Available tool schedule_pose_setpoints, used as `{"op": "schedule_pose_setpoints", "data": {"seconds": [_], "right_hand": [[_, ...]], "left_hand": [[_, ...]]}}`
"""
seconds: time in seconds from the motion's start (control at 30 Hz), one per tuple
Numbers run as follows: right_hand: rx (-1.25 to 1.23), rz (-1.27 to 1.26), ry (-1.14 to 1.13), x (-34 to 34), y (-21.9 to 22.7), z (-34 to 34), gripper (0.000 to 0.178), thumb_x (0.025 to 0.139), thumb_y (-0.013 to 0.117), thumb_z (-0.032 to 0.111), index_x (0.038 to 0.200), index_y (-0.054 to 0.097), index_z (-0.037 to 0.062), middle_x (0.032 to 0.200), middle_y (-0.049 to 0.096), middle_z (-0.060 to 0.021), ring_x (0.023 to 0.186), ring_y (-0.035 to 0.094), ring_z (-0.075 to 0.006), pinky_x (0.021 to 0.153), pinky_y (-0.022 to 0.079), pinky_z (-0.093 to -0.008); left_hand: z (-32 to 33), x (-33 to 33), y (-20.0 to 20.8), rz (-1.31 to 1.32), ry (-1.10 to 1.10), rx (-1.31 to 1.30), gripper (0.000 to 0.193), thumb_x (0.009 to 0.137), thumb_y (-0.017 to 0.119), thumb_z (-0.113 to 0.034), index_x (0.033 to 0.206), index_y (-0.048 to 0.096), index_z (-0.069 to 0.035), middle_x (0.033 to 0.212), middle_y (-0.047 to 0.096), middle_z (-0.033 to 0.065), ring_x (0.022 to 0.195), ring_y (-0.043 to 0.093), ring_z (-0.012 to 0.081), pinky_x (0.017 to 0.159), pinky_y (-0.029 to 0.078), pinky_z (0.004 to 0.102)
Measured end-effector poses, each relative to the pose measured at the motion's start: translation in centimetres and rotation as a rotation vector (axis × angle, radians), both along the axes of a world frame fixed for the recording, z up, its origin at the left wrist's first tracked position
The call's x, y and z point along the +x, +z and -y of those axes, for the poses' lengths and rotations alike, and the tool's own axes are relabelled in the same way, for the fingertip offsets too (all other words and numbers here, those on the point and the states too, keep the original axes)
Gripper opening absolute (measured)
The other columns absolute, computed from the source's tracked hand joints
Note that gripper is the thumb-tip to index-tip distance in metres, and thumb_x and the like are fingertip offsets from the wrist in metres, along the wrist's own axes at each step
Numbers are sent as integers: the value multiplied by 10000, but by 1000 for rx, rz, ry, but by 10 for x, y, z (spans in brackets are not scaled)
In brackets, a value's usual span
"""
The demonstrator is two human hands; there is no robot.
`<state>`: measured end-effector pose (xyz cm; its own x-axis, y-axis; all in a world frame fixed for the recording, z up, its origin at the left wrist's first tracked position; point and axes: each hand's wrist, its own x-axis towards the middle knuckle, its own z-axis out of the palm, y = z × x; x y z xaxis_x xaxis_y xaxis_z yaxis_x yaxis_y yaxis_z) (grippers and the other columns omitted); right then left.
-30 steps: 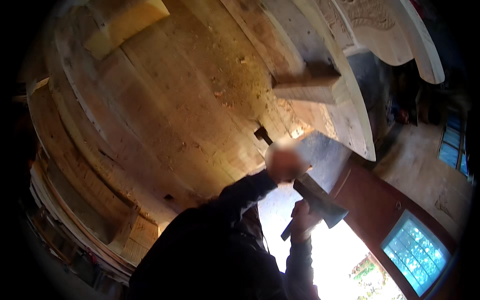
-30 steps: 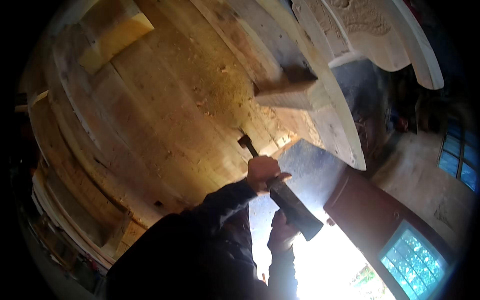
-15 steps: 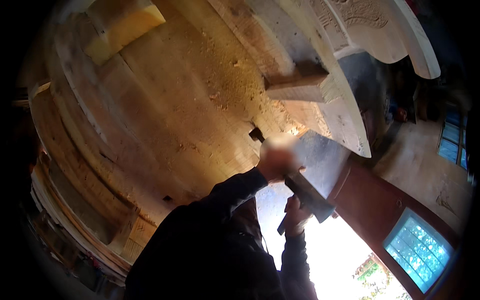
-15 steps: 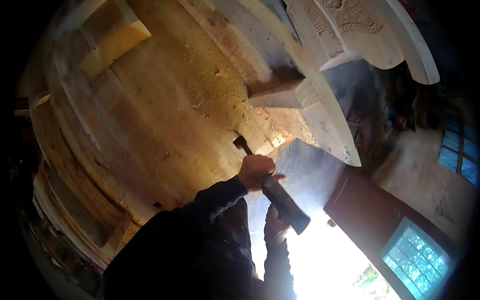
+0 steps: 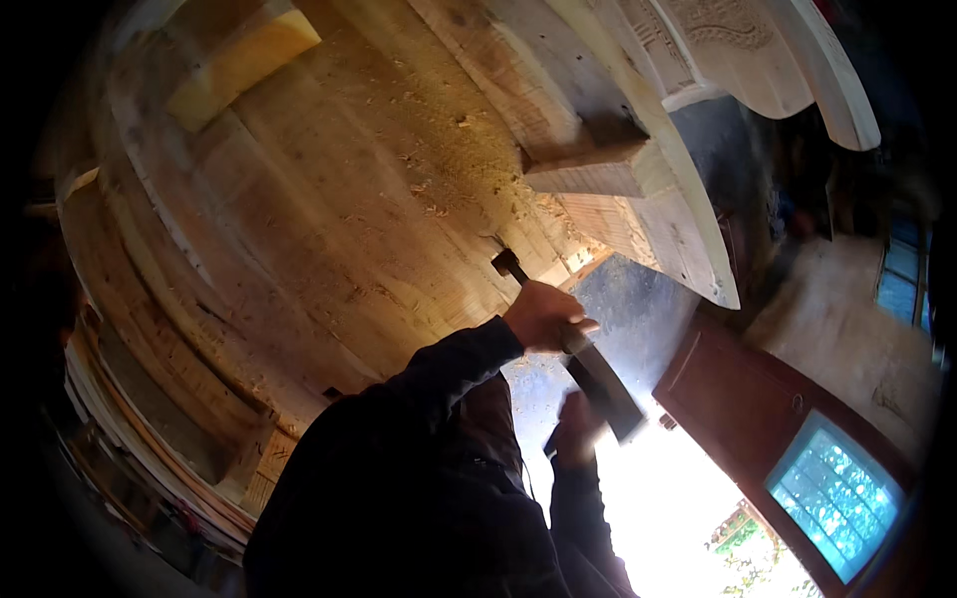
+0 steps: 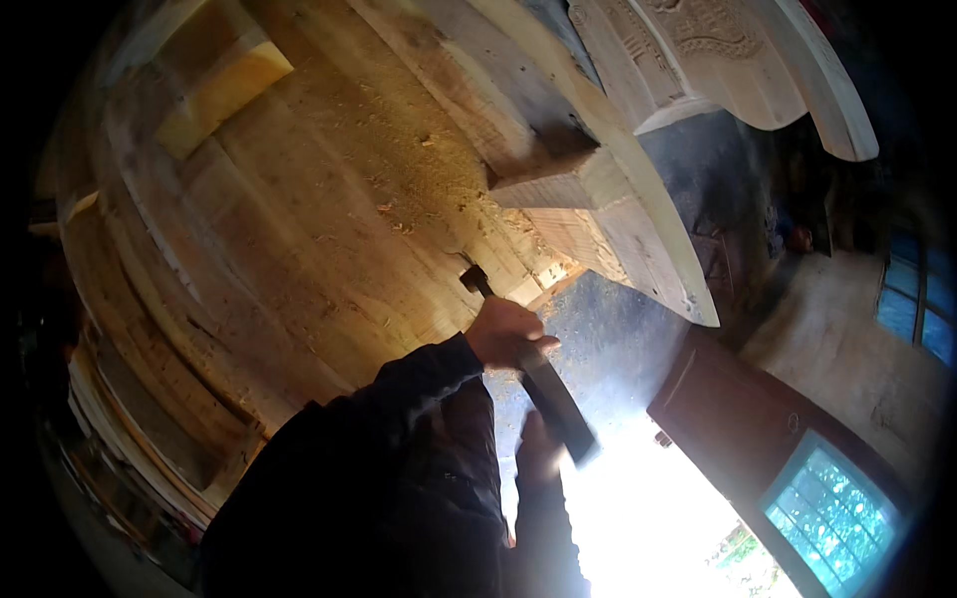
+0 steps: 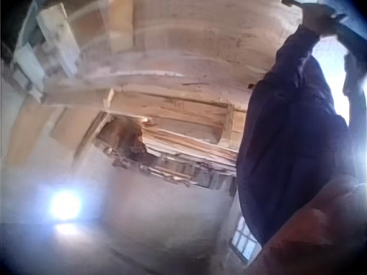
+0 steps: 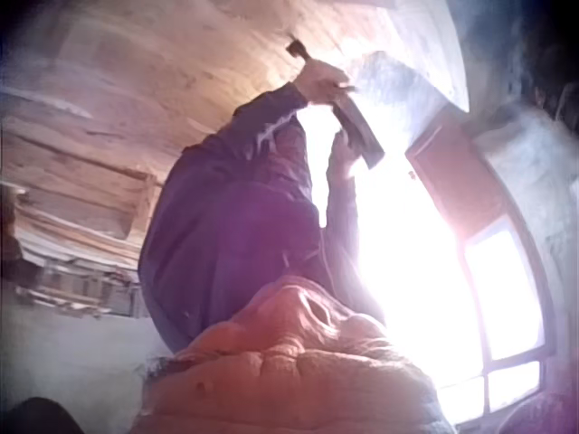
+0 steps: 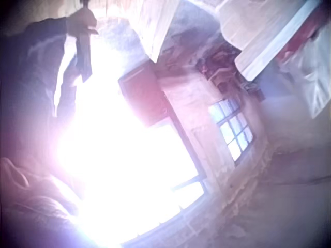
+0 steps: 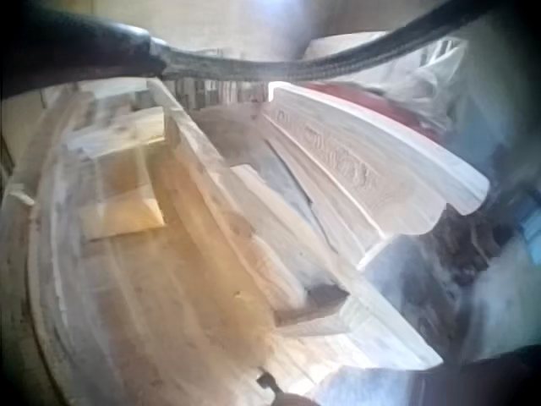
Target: The person carves rectangular holes into a wooden board by placing a metal tool against the wood and striking it with an axe. They repeat this action at several pre-marked locations, clearing wood shavings from the workspace as they progress.
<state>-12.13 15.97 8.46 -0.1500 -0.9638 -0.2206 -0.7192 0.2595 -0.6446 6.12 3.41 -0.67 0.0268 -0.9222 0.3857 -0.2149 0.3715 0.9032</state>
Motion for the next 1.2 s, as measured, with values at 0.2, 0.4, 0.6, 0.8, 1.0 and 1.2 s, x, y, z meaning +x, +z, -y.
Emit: {"op": "schedule_pose_setpoints", "data": {"seconds": [0.2, 0.4, 0.6, 0.8, 1.0, 1.2], "right_hand": [[222, 220, -291, 8, 30, 25, 165, 930, 566, 129, 833, 628, 11, 630, 572, -29, 521, 537, -120, 487, 430, -294], [58, 285, -262, -3, 51, -9, 226, 887, 554, 43, 667, 593, 9, 587, 549, -53, 479, 515, -129, 444, 396, -268], [19, 334, -180, 1, 48, -11, 191, 940, 627, 157, 875, 641, -22, 647, 585, -75, 491, 538, -151, 440, 431, -289], [-28, 232, 12, 15, 89, 6, 527, 1043, 529, 493, 855, 691, 28, 628, 609, -42, 536, 575, -166, 508, 419, -303], [-43, 173, 24, 16, 95, 14, 591, 1070, 430, 520, 965, 740, 28, 650, 664, -67, 614, 607, -186, 626, 471, -350], [229, 39, -17, 42, 44, 57, 172, 965, 621, 149, 1017, 713, 14, 782, 660, -64, 683, 603, -168, 643, 461, -344]], "left_hand": [[0, -1, -30, 92, -45, 7, 448, 825, 813, -282, 562, 483, -133, 546, 473, 95, 505, 531, 322, 487, 390, 443], [-3, -7, 14, 11, 8, -105, 480, 788, 849, -156, 541, 439, -121, 519, 416, 91, 434, 445, 304, 425, 320, 416], [9, 6, -3, -4, 24, -32, 490, 841, 816, -220, 548, 440, -108, 531, 451, 107, 441, 461, 312, 436, 338, 419], [7, 11, 0, -139, 25, 50, 481, 800, 842, -168, 547, 438, -102, 522, 414, 118, 433, 427, 319, 432, 294, 435], [11, 8, -9, -35, 23, 28, 467, 839, 817, -253, 562, 472, -104, 539, 452, 118, 446, 454, 324, 442, 331, 441], [12, -3, -32, 34, 83, -10, 456, 846, 806, -239, 559, 474, -112, 545, 450, 117, 456, 469, 325, 447, 338, 441]]}}
